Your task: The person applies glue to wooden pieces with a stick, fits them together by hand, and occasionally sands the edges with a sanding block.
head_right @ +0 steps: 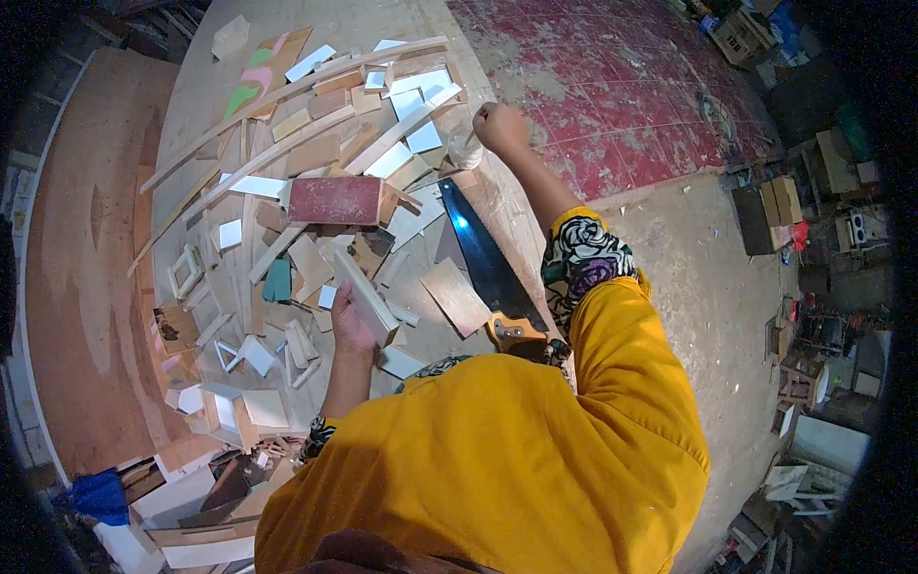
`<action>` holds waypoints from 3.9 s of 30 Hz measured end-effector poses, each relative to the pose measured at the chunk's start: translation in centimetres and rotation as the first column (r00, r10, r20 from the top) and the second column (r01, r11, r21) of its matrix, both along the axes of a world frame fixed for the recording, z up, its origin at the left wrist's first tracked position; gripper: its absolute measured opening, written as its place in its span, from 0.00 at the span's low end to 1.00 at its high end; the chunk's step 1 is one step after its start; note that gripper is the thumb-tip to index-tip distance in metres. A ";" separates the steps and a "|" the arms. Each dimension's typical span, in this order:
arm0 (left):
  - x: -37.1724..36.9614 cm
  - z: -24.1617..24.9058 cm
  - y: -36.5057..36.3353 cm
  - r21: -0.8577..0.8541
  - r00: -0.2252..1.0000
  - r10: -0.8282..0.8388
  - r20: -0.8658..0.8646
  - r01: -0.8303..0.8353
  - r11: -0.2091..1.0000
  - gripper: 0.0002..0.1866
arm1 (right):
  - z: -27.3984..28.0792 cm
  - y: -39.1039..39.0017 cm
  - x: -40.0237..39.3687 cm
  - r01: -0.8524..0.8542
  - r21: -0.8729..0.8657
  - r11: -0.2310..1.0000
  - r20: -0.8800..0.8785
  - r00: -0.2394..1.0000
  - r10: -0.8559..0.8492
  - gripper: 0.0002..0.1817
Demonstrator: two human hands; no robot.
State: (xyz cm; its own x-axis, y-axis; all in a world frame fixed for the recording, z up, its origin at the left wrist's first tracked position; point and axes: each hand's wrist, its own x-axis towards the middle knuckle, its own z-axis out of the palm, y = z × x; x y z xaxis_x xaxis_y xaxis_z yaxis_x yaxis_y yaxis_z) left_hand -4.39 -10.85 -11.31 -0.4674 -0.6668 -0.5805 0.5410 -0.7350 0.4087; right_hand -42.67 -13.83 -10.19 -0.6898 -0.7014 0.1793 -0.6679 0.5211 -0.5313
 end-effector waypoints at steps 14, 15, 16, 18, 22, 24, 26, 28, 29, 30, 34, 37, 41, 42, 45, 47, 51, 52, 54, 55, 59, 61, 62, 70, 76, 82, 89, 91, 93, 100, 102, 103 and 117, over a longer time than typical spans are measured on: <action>-0.4 0.9 0.1 -0.002 0.999 0.014 0.031 -0.014 1.000 0.25 | -0.7 1.9 2.0 0.142 -0.359 0.923 0.117 0.987 -0.106 0.10; -0.3 0.9 0.1 -0.007 1.000 0.004 0.017 -0.004 1.000 0.25 | -0.2 2.2 2.3 0.109 -0.349 0.931 0.048 0.994 -0.099 0.10; -0.3 0.8 0.0 -0.013 1.000 -0.006 0.002 0.006 1.000 0.24 | 0.4 2.4 2.6 0.078 -0.336 0.938 -0.022 0.996 -0.090 0.10; -0.1 0.6 0.0 -0.017 1.000 -0.005 -0.007 0.005 1.000 0.24 | 1.0 2.6 2.9 0.058 -0.320 0.945 -0.042 0.996 -0.076 0.10; -0.2 0.6 0.2 -0.012 1.000 0.013 -0.008 -0.013 1.000 0.23 | 1.4 2.0 2.5 0.041 -0.274 0.961 -0.066 0.996 -0.062 0.10; -0.1 0.4 0.1 -0.004 1.000 0.016 0.003 -0.016 1.000 0.24 | 1.5 1.2 1.9 0.049 -0.174 0.984 -0.025 0.998 -0.054 0.11; 0.0 0.2 0.1 0.005 1.000 0.018 0.014 -0.018 1.000 0.24 | 1.4 0.4 1.3 0.052 -0.070 0.996 0.017 0.999 -0.051 0.12; 0.0 0.3 0.1 -0.008 1.000 0.020 0.006 -0.020 1.000 0.23 | 1.1 -0.4 1.0 -0.017 0.037 0.999 0.038 0.999 0.015 0.12; 0.0 0.3 0.1 -0.008 1.000 0.021 0.006 -0.021 1.000 0.23 | 0.8 -0.5 1.0 -0.017 0.037 0.999 0.038 0.999 0.016 0.12; 0.0 0.3 0.0 -0.006 1.000 0.027 0.009 -0.027 1.000 0.23 | 1.1 -0.6 1.6 -0.040 0.079 0.996 0.024 0.999 0.038 0.12; -0.1 0.0 -0.1 -0.013 0.999 0.039 0.024 -0.039 0.999 0.24 | 1.1 -0.2 2.8 -0.183 0.124 0.975 -0.147 0.968 0.201 0.09; 0.0 0.2 -0.2 -0.015 0.999 0.024 0.029 -0.024 1.000 0.24 | 0.7 0.7 3.4 -0.293 0.079 0.953 -0.285 0.909 0.304 0.08; -0.3 0.5 -0.3 -0.040 0.999 0.029 0.044 -0.027 0.999 0.24 | 1.1 1.9 3.7 -0.365 0.050 0.930 -0.409 0.841 0.353 0.07; -0.4 0.9 -0.2 -0.039 0.998 0.039 0.058 -0.037 0.999 0.24 | 1.3 2.3 3.8 -0.360 0.054 0.932 -0.426 0.835 0.347 0.07; -0.5 1.6 -0.1 -0.037 0.999 0.036 0.038 -0.034 0.999 0.24 | 1.8 3.5 3.7 -0.345 -0.045 0.937 -0.455 0.843 0.288 0.05; -0.4 1.6 0.1 -0.032 1.000 0.023 0.004 -0.023 0.999 0.24 | 1.9 4.4 3.5 -0.329 -0.102 0.939 -0.470 0.848 0.246 0.05; -0.6 2.0 0.3 -0.020 1.000 0.026 -0.005 -0.026 0.999 0.24 | 4.5 7.1 4.2 -0.244 -0.259 0.935 -0.425 0.898 0.116 0.07; -0.8 2.2 0.3 -0.019 0.999 0.035 -0.021 -0.036 0.999 0.24 | 5.2 7.8 4.5 -0.190 -0.335 0.923 -0.364 0.930 0.060 0.07; -0.8 2.1 0.3 -0.044 0.999 0.030 -0.032 -0.031 0.999 0.24 | 6.5 9.4 5.8 -0.038 -0.546 0.837 -0.012 0.999 0.037 0.05; -0.7 2.2 0.4 -0.065 0.999 0.017 -0.038 -0.020 0.998 0.25 | 6.9 10.0 6.2 0.008 -0.661 0.751 0.146 0.982 0.119 0.05; -1.2 4.4 1.2 -0.130 0.999 0.041 -0.014 -0.042 0.991 0.25 | 10.2 13.2 10.0 0.234 -0.742 0.629 0.598 0.654 0.463 0.07; -0.8 4.6 1.5 -0.171 0.999 -0.008 -0.049 -0.001 0.985 0.25 | 11.2 14.3 12.5 0.230 -0.736 0.636 0.639 0.546 0.542 0.07; -0.7 4.7 1.7 -0.206 0.994 -0.072 -0.079 0.054 0.977 0.25 | 11.6 14.7 13.7 0.233 -0.724 0.649 0.674 0.436 0.596 0.07; 0.3 7.4 3.9 -0.345 0.985 -0.109 -0.134 0.057 0.937 0.25 | 12.8 16.1 19.0 0.145 -0.698 0.701 0.710 0.261 0.654 0.07; 1.2 9.5 6.0 -0.402 0.974 -0.139 -0.180 0.056 0.914 0.29 | 12.9 16.6 20.0 0.139 -0.710 0.691 0.704 0.180 0.687 0.08; 1.4 9.8 7.0 -0.408 0.981 -0.063 -0.181 -0.016 0.913 0.29 | 13.7 17.9 21.3 0.038 -0.781 0.624 0.590 0.372 0.716 0.09; 0.6 12.1 8.0 -0.311 0.972 0.088 -0.216 -0.154 0.938 0.24 | 14.5 19.0 22.6 -0.331 -0.789 0.517 0.182 0.679 0.711 0.07; 0.9 11.3 7.8 -0.310 0.969 0.055 -0.240 -0.130 0.942 0.24 | 15.2 19.4 22.8 -0.525 -0.687 0.502 -0.066 0.734 0.676 0.06; 1.1 10.8 7.6 -0.311 0.964 0.022 -0.264 -0.107 0.945 0.23 | 15.5 19.7 23.1 -0.591 -0.656 0.470 -0.153 0.713 0.684 0.06; 1.2 11.5 7.0 -0.325 0.958 0.076 -0.277 -0.168 0.931 0.23 | 15.4 19.9 23.7 -0.775 -0.533 0.340 -0.337 0.563 0.755 0.13; 1.4 11.6 6.8 -0.325 0.956 0.087 -0.280 -0.180 0.928 0.22 | 15.7 20.1 23.9 -0.787 -0.511 0.346 -0.305 0.542 0.783 0.14; 1.6 11.6 6.6 -0.331 0.961 0.111 -0.253 -0.194 0.924 0.22 | 15.8 20.1 23.9 -0.801 -0.499 0.331 -0.309 0.521 0.796 0.15; 2.4 12.8 5.7 -0.376 0.966 0.191 -0.175 -0.245 0.894 0.25 | 15.3 21.1 23.9 -0.830 -0.468 0.304 -0.301 0.473 0.828 0.17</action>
